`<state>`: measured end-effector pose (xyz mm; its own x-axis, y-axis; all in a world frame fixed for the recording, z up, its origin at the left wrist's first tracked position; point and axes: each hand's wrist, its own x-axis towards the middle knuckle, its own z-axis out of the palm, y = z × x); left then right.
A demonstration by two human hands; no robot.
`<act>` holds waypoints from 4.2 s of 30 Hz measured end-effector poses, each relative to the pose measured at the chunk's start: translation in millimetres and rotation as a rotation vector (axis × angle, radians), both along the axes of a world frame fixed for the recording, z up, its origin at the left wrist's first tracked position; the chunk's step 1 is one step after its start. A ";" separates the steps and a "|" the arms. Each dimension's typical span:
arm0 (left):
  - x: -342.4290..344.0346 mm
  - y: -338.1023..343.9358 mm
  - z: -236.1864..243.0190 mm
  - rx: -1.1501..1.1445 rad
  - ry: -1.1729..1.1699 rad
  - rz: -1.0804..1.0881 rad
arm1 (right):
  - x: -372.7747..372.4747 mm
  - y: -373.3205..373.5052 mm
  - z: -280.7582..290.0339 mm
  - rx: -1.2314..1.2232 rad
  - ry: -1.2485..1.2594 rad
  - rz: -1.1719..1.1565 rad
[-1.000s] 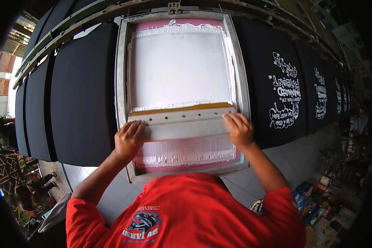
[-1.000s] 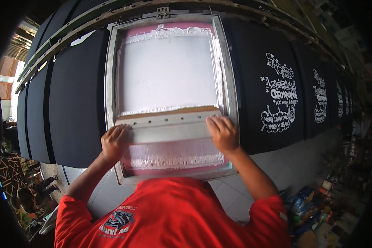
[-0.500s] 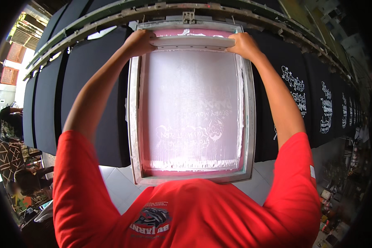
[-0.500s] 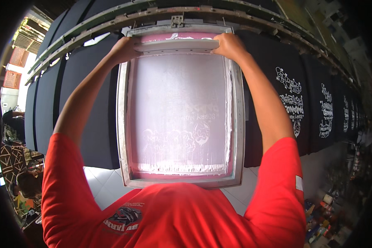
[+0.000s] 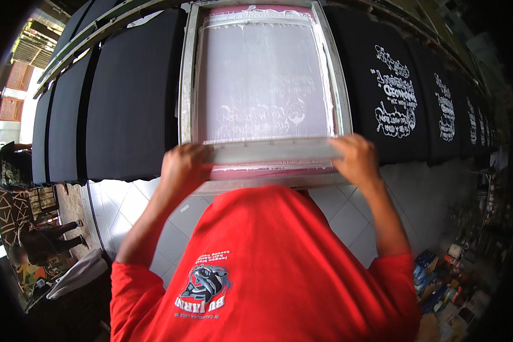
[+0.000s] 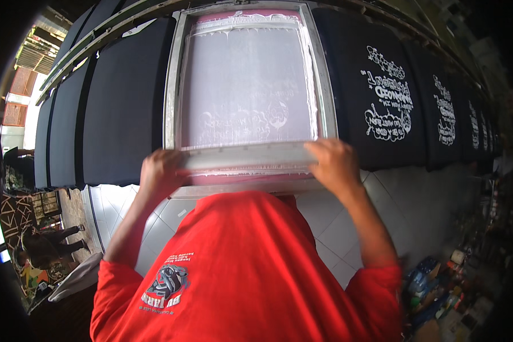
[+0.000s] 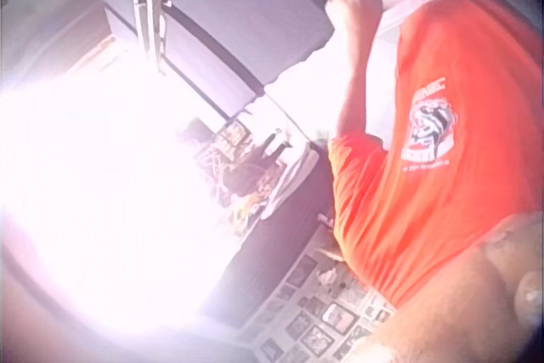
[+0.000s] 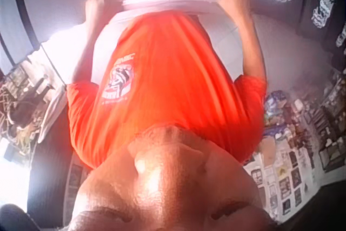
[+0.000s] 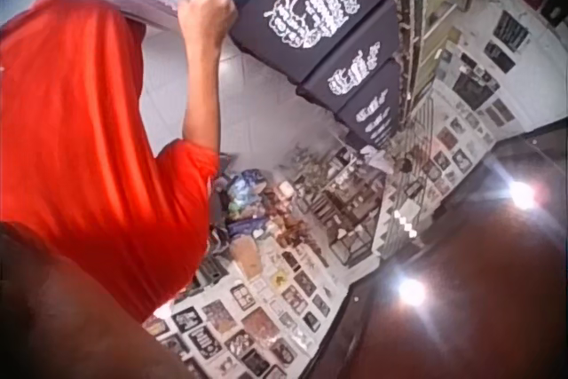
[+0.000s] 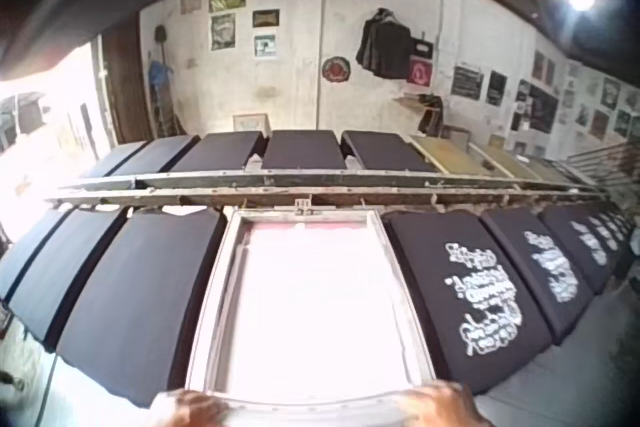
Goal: The person performs screen printing on black shirts by pulling a squeegee across a screen frame to apply white ink. They repeat this process across a series of shirt stations on a production line.
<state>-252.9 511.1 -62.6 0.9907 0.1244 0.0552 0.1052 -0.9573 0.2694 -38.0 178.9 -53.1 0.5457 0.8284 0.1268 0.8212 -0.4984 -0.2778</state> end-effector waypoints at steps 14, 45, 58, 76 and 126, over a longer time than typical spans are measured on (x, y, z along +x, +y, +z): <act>-13.1 -14.3 -52.9 0.066 -0.211 -0.063 | -23.9 -9.3 -67.1 0.145 -0.134 -0.035; 333.8 221.0 32.0 0.179 -0.072 -0.095 | 333.1 216.0 26.3 0.096 -0.033 0.079; 52.9 24.3 6.9 0.031 -0.159 -0.019 | 45.9 23.8 -4.8 0.124 -0.146 -0.030; -64.8 -57.5 -60.3 -0.027 -0.199 0.000 | -69.7 -46.6 -83.4 0.228 -0.174 -0.023; -107.1 42.5 -73.2 -1.000 -0.178 0.855 | -48.5 -33.5 -66.6 0.285 0.421 -0.881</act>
